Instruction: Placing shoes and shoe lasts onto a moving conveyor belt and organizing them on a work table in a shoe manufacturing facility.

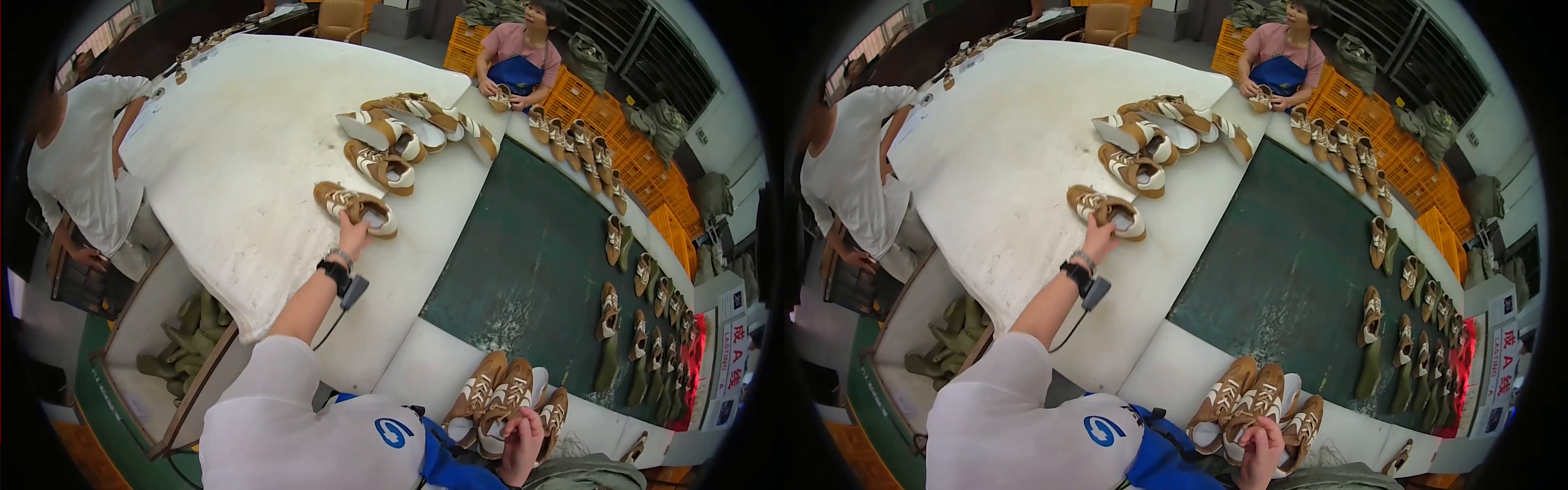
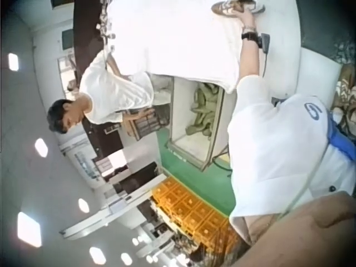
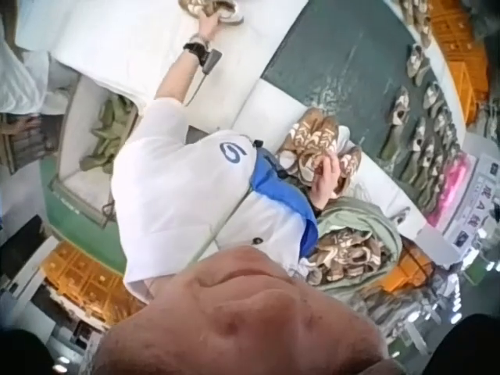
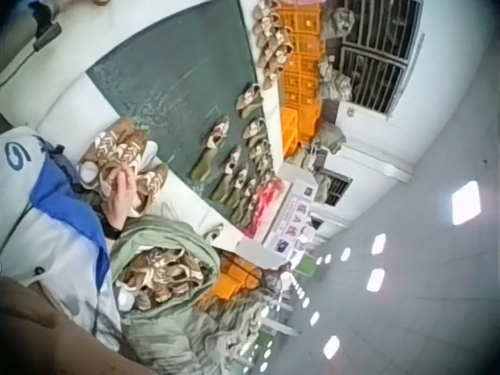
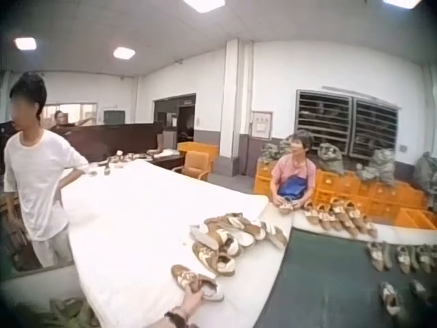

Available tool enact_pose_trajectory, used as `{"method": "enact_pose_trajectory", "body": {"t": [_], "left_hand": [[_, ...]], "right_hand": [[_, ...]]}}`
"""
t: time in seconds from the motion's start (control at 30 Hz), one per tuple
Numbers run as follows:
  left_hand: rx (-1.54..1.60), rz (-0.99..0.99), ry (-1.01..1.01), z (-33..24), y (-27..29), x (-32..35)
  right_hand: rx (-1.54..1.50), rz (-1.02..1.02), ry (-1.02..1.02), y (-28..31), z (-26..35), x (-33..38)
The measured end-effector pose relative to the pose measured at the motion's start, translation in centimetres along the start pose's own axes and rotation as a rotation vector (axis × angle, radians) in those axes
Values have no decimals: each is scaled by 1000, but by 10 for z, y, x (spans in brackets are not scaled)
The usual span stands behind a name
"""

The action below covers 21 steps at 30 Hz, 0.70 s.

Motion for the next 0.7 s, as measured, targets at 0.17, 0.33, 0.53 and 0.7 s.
{"method": "enact_pose_trajectory", "body": {"t": [0.17,0.33,0.53,0.7], "left_hand": [[-11,71,52,-57,-34,-79],[46,187,74,-61,-76,-114],[21,218,75,-67,-114,-145],[9,330,23,-63,-121,-142]], "right_hand": [[512,126,190,-34,39,0],[176,-111,-93,-33,35,5],[204,-254,-106,-41,46,21],[177,-265,-148,-27,36,43]]}}
Point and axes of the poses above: each hand's wrist, its own x-axis away from the middle knuckle, its own y-axis out of the back of the hand, z = x × y, the point moved 3 cm from there along -x, towards the middle knuckle, and after that the axes turned 9 degrees about y, right-handed, at the moved point
